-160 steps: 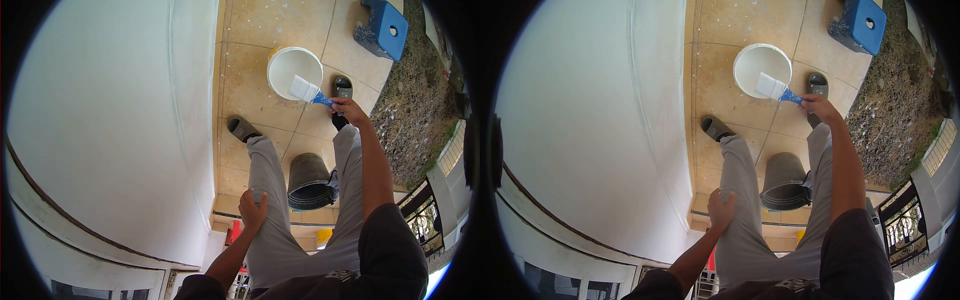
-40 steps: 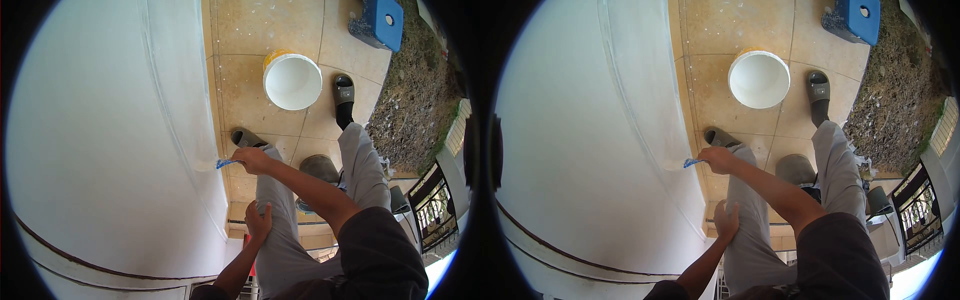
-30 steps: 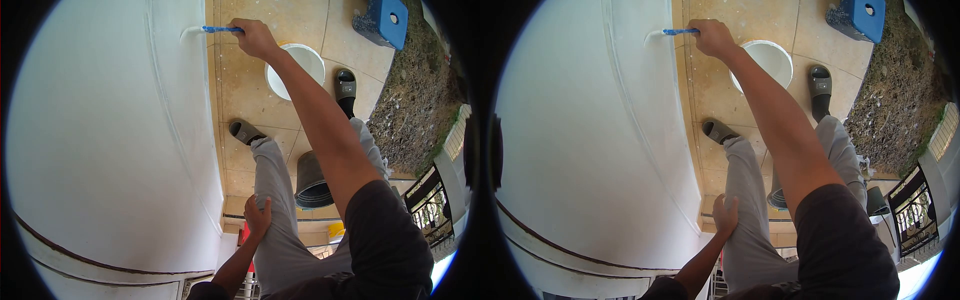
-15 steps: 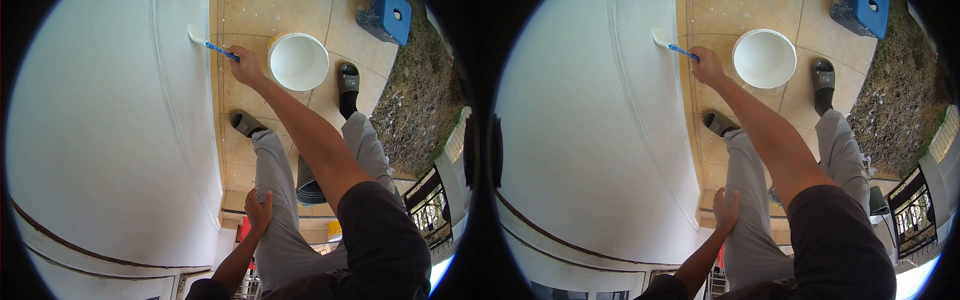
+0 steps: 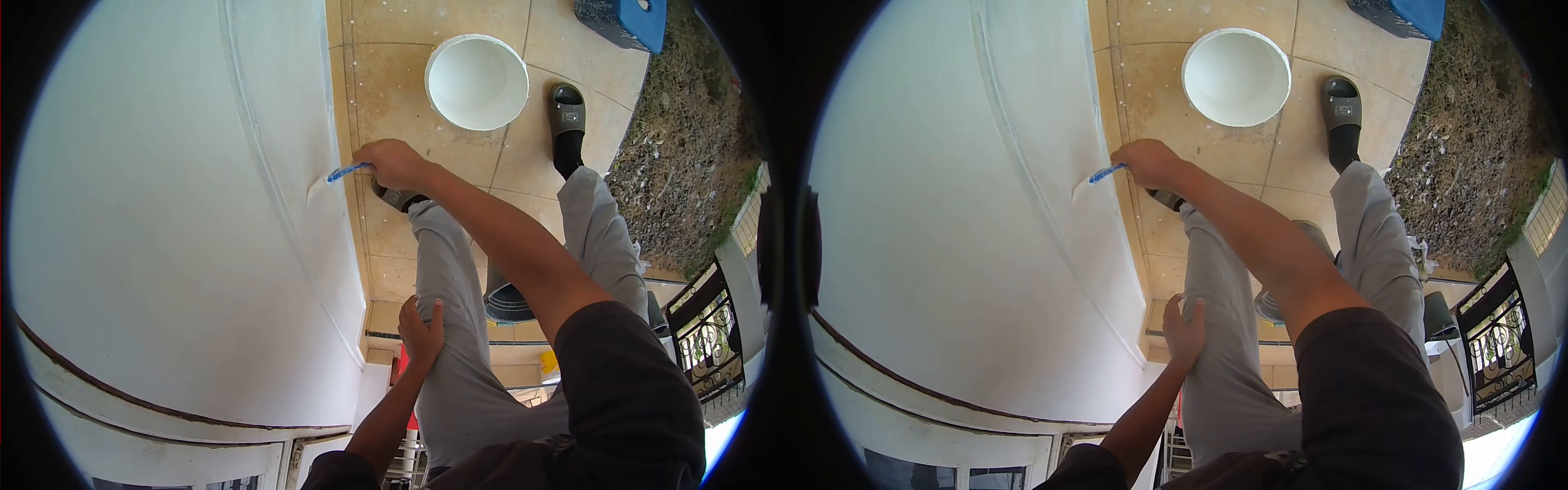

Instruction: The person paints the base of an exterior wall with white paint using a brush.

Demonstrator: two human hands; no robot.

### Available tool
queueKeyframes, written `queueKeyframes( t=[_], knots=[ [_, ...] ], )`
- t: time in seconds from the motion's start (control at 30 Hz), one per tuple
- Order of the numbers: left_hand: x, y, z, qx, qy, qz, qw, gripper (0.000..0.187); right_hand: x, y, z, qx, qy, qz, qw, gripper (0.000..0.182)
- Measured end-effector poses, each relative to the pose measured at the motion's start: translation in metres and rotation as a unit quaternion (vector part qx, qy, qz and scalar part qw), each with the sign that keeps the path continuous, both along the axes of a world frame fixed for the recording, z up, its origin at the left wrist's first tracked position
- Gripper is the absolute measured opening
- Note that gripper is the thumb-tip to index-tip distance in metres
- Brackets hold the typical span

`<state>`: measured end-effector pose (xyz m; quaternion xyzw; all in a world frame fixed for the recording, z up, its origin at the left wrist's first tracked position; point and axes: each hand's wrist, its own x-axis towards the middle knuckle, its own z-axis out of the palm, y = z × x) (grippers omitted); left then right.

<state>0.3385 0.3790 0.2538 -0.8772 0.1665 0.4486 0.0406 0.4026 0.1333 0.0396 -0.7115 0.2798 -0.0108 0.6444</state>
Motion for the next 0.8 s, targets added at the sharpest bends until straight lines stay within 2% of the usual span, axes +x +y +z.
queueKeyframes(
  t=[0.1,0.2,0.23,0.27,0.37,0.4,0.53,0.6,0.67,0.73,0.8],
  knots=[
    [0.000,0.006,-0.001,-0.002,0.004,0.008,1.000,0.055,0.018,-0.092,-0.015,-0.109,0.032,-0.058,0.992,0.020],
    [-0.002,0.004,0.000,-0.011,0.005,0.014,1.000,0.055,0.021,-0.169,0.000,-0.128,0.077,-0.243,0.958,0.019],
    [-0.002,0.004,0.000,-0.012,0.004,0.013,1.000,0.055,0.026,-0.193,-0.001,-0.184,0.029,-0.333,0.925,0.010],
    [-0.001,0.005,0.000,-0.013,0.003,0.011,1.000,0.055,0.033,-0.207,0.001,-0.183,-0.015,-0.412,0.892,0.011],
    [0.002,0.005,0.000,-0.010,0.007,0.011,1.000,0.055,0.049,-0.235,0.003,-0.206,0.011,-0.472,0.857,0.011],
    [0.003,0.004,0.000,-0.008,0.006,0.008,1.000,0.055,0.054,-0.233,0.002,-0.222,0.006,-0.452,0.864,0.012],
    [0.006,0.000,0.001,-0.001,0.005,0.001,1.000,0.055,0.061,-0.146,0.005,-0.111,-0.001,-0.391,0.914,0.019],
    [0.007,-0.002,0.000,0.002,0.005,-0.001,1.000,0.055,0.049,-0.089,0.005,-0.040,-0.008,-0.375,0.926,0.021],
    [0.007,-0.001,0.000,0.008,0.007,-0.005,1.000,0.056,0.035,-0.027,0.012,-0.016,-0.050,-0.359,0.932,0.021],
    [0.007,-0.001,-0.002,0.006,0.013,-0.005,1.000,0.057,0.015,0.025,0.030,0.050,-0.024,-0.308,0.950,0.023],
    [0.007,0.001,-0.002,0.006,0.017,-0.005,1.000,0.057,-0.007,0.072,0.028,0.042,-0.024,-0.244,0.969,0.024]
  ],
)
